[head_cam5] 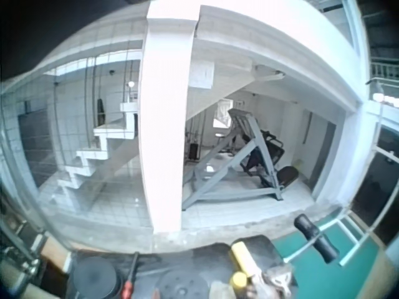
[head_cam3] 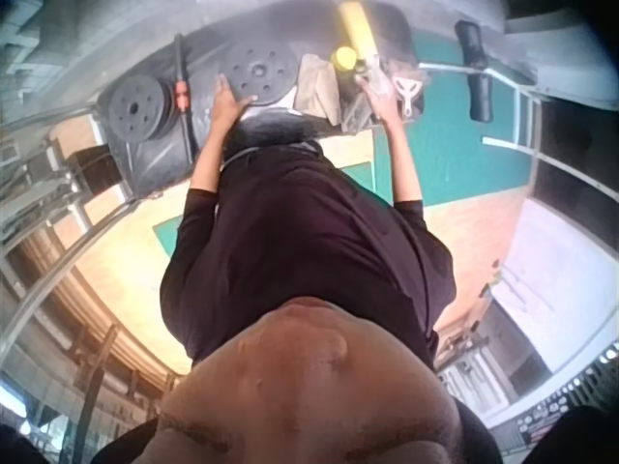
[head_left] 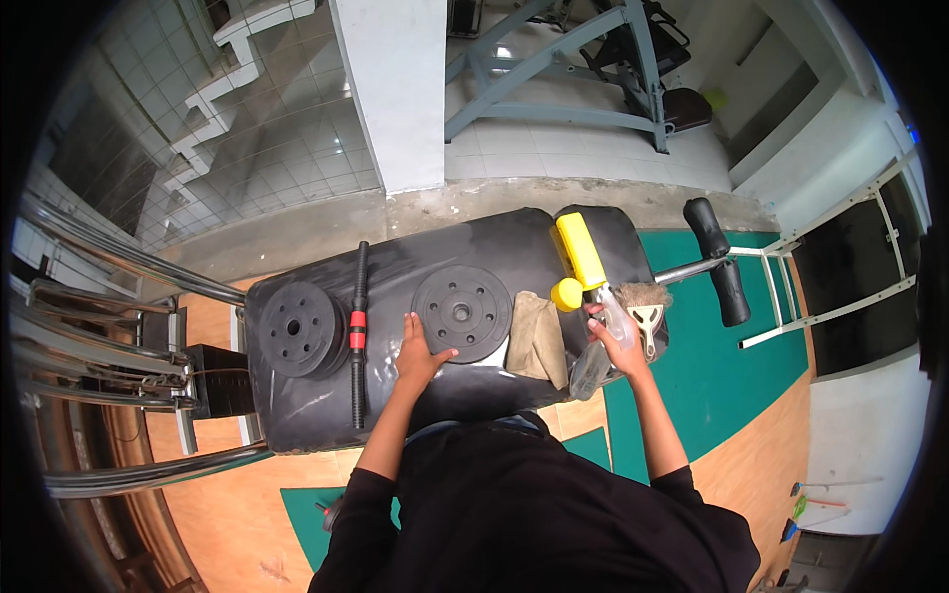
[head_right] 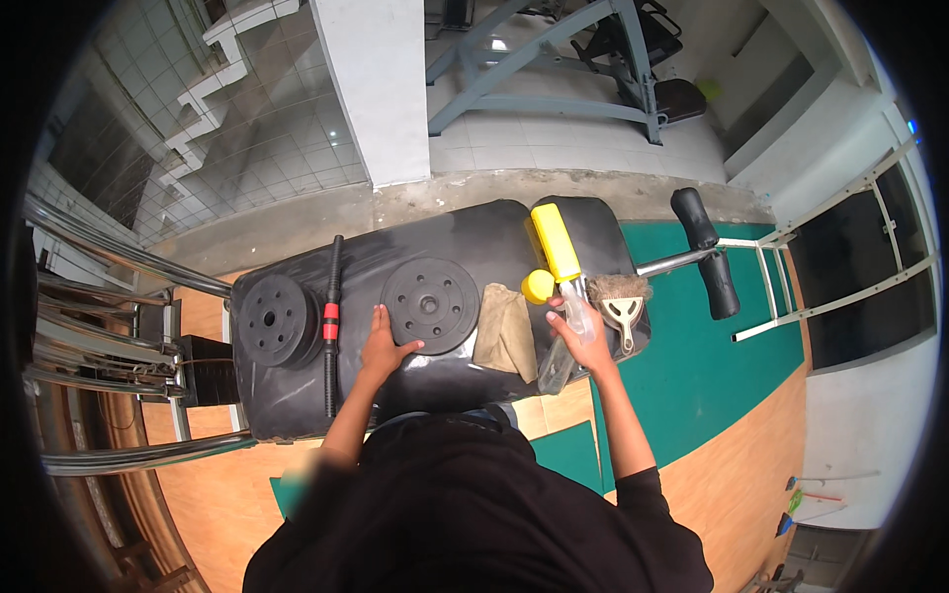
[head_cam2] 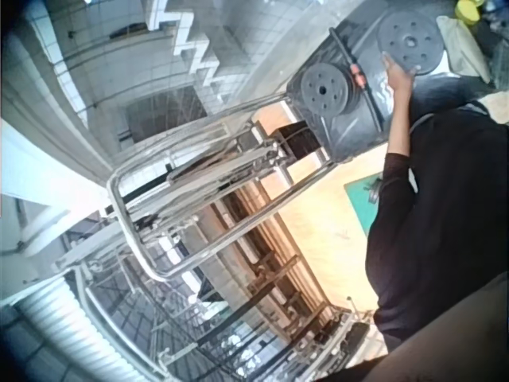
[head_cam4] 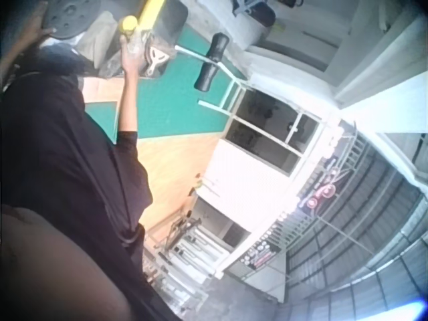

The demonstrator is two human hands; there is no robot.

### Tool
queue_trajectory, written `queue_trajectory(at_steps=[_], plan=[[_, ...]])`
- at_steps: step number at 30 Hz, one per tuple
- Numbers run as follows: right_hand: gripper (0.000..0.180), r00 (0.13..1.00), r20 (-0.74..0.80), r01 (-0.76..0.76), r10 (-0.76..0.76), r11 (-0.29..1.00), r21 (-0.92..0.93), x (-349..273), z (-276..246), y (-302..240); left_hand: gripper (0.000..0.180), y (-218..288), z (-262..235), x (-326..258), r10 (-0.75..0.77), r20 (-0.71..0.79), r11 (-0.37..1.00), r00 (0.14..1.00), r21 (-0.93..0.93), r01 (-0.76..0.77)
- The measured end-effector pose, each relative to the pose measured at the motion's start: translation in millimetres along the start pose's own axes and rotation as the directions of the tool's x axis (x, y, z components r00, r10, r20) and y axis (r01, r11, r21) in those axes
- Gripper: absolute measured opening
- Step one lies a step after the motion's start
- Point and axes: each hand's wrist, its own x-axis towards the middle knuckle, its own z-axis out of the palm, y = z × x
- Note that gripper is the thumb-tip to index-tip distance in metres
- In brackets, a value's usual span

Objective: The person wipes a weight plate with a cloth, then places it on a barbell. They repeat this with a second plate, add red collars to secure the plates, and leave the assembled barbell on a padded bench.

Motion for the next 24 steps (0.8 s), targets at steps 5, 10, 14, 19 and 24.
queue_trajectory(at_steps=[5, 10, 14, 19, 24], plan=[[0.044, 0.922, 0.251, -0.245, 0.294, 0.947, -0.209, -10.5, 36.7, -31.7, 0.117, -0.5, -0.8, -0.4, 0.002, 0.006, 1.0, 1.0, -0.027, -0.002], [0.046, 0.88, 0.305, -0.31, 0.364, 0.927, -0.212, -6.8, 50.3, -32.8, 0.122, -6.2, -4.1, 0.5, 0.055, 0.024, 0.997, 0.998, -0.047, -0.054], [0.043, 0.925, 0.303, -0.194, 0.229, 0.971, -0.142, 3.0, 63.5, -43.2, 0.13, -38.4, -8.4, 4.6, 0.109, 0.138, 0.963, 0.984, -0.258, -0.071], [0.039, 0.867, 0.453, -0.209, 0.208, 0.977, -0.048, 2.8, 83.4, -51.5, 0.132, -64.4, -3.3, -8.7, 0.194, 0.146, 0.911, 0.97, -0.393, -0.123], [0.04, 0.791, 0.495, -0.28, 0.359, 0.932, -0.229, -5.0, 79.7, -50.1, 0.129, -72.0, -0.8, -9.8, 0.196, 0.145, 0.892, 0.97, -0.437, -0.115]])
